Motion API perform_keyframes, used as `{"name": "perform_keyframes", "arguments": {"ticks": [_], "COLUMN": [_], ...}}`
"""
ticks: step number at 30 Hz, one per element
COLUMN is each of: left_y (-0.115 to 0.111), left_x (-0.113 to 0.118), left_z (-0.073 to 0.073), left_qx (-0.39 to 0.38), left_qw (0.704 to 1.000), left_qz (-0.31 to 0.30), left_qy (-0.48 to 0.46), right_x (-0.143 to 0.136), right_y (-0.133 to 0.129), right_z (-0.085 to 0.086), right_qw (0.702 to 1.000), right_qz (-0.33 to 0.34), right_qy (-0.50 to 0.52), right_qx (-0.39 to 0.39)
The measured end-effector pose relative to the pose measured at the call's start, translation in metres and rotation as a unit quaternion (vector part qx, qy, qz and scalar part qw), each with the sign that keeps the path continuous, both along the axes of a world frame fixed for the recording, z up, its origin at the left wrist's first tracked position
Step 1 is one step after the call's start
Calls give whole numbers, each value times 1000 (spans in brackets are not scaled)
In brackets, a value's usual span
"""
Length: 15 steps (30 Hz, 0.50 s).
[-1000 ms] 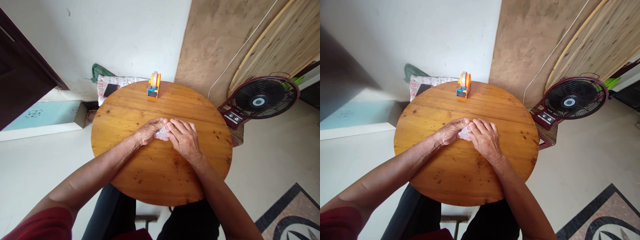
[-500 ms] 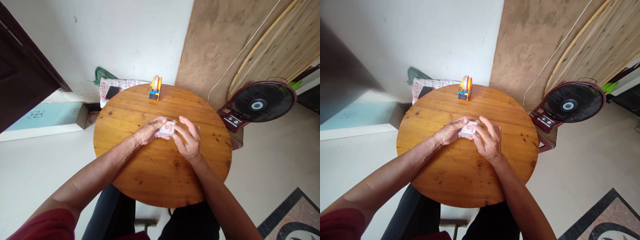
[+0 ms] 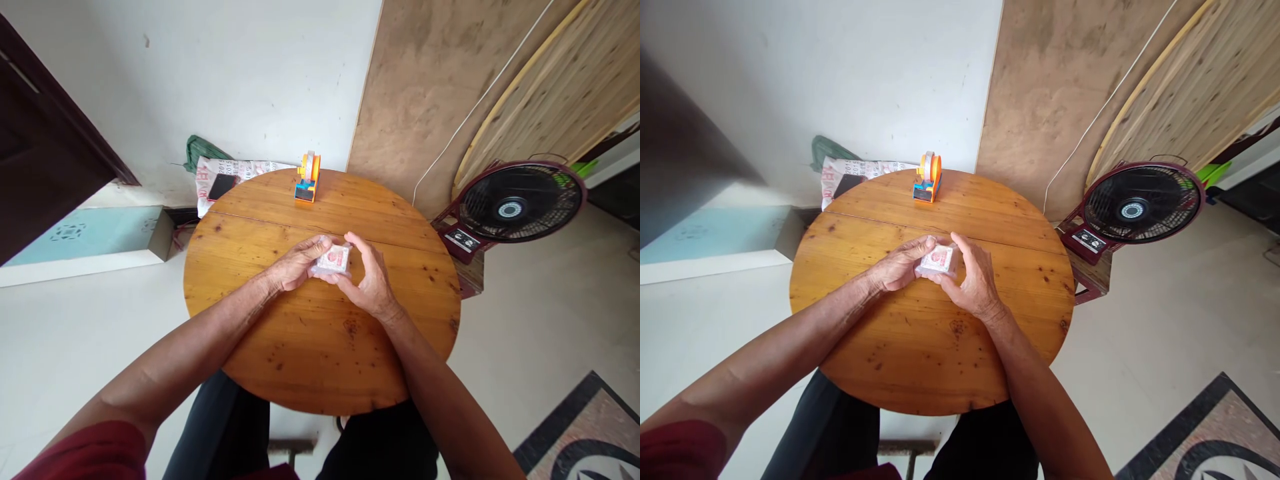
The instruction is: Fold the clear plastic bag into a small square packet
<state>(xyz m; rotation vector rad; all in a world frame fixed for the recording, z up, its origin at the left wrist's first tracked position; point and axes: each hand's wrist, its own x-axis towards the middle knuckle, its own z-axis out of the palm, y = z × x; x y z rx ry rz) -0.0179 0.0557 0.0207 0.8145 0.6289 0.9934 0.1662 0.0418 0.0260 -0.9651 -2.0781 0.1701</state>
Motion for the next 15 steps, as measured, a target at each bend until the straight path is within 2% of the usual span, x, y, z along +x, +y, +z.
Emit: {"name": "perform_keyframes", "arguments": {"ticks": [6,11,15], "left_y": [-1,-1,3], "left_x": [2,0,-3], "left_z": [0,0,-4], "left_qx": [22,93,109], "left_qw": [998,976,959], "left_qz": [6,65,119], "left_qy": [53,184,235], "right_x": [2,4,7], "right_y": [2,5,10], "right_z": [1,-4,-11], "right_qw": [1000,998,992], "right_qz": [14,20,31], "right_qy": [-3,-10,-25], "right_qx": [-20,-62,-124]}}
